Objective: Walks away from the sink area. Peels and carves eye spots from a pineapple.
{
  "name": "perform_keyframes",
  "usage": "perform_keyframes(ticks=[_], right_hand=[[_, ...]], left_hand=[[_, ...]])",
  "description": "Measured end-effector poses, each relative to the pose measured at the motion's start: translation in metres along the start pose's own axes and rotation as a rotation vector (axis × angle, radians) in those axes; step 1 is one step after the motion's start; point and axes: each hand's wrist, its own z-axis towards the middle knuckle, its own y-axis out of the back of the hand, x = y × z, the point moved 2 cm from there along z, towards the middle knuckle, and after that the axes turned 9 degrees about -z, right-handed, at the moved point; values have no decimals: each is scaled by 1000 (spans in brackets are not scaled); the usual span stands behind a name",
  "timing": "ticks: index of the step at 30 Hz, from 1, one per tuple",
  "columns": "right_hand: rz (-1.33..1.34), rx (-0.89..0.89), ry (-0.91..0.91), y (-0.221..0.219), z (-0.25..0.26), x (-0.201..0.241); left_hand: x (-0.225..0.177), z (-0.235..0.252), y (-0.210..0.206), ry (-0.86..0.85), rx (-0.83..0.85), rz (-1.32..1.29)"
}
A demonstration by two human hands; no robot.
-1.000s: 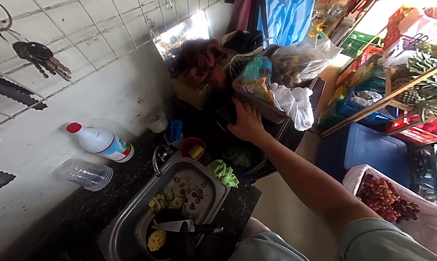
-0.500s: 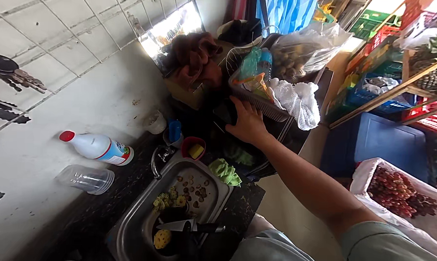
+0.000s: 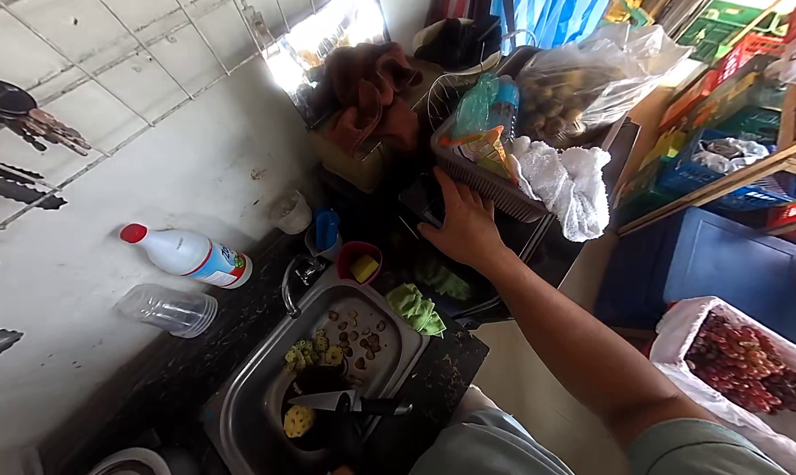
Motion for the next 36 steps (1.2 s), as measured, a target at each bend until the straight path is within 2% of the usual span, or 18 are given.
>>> perform_keyframes(ticks=[1, 5, 9, 12, 14, 15, 17, 19, 20, 21, 23, 25, 27, 30, 32, 34, 36], right_hand=[[1, -20, -2, 1, 1, 1], [-38, -27, 5, 6, 3, 6], [-65, -52, 34, 3, 4, 5], [-67, -41, 27, 2, 5, 6], [-77, -26, 29, 2, 3, 5], [-83, -30, 43, 4, -2, 5], [-54, -125, 123, 13, -20, 13], [81, -212, 262, 18, -53, 35], [194, -200, 355, 10, -74, 48], [310, -110, 465, -5, -94, 62], [375, 237, 689, -62, -128, 89], [204, 614, 851, -133, -162, 105], [58, 799, 921, -194, -186, 116], [-80, 917, 895, -236, -197, 137], [-118, 1008, 848, -246, -191, 148], [-56, 1126, 720, -254, -178, 149], [-18, 1170, 568, -258, -164, 143]], left_hand=[[0, 2, -2, -20, 10, -5], [-34, -39, -27, 63, -37, 91], [-3, -17, 3, -102, 39, 97], [-32, -34, -15, 30, 7, 90], [-29, -33, -19, -61, -32, 30], [-33, -42, -16, -86, -44, 91], [-54, -65, -11, 67, -78, 282], [-26, -45, 3, -59, -111, 337], [-17, -33, 4, -94, -125, 354], [-17, -28, -2, -85, -142, 325], [-21, -20, -10, -82, -203, 275], [-19, -18, -10, -64, -263, 234], [-12, -7, -12, -31, -262, 119], [-7, 6, -11, 13, -245, -6], [-29, -5, -9, 15, -218, -33], [-39, -1, 4, -157, -201, 109], [-37, 17, 32, -293, -249, 381]])
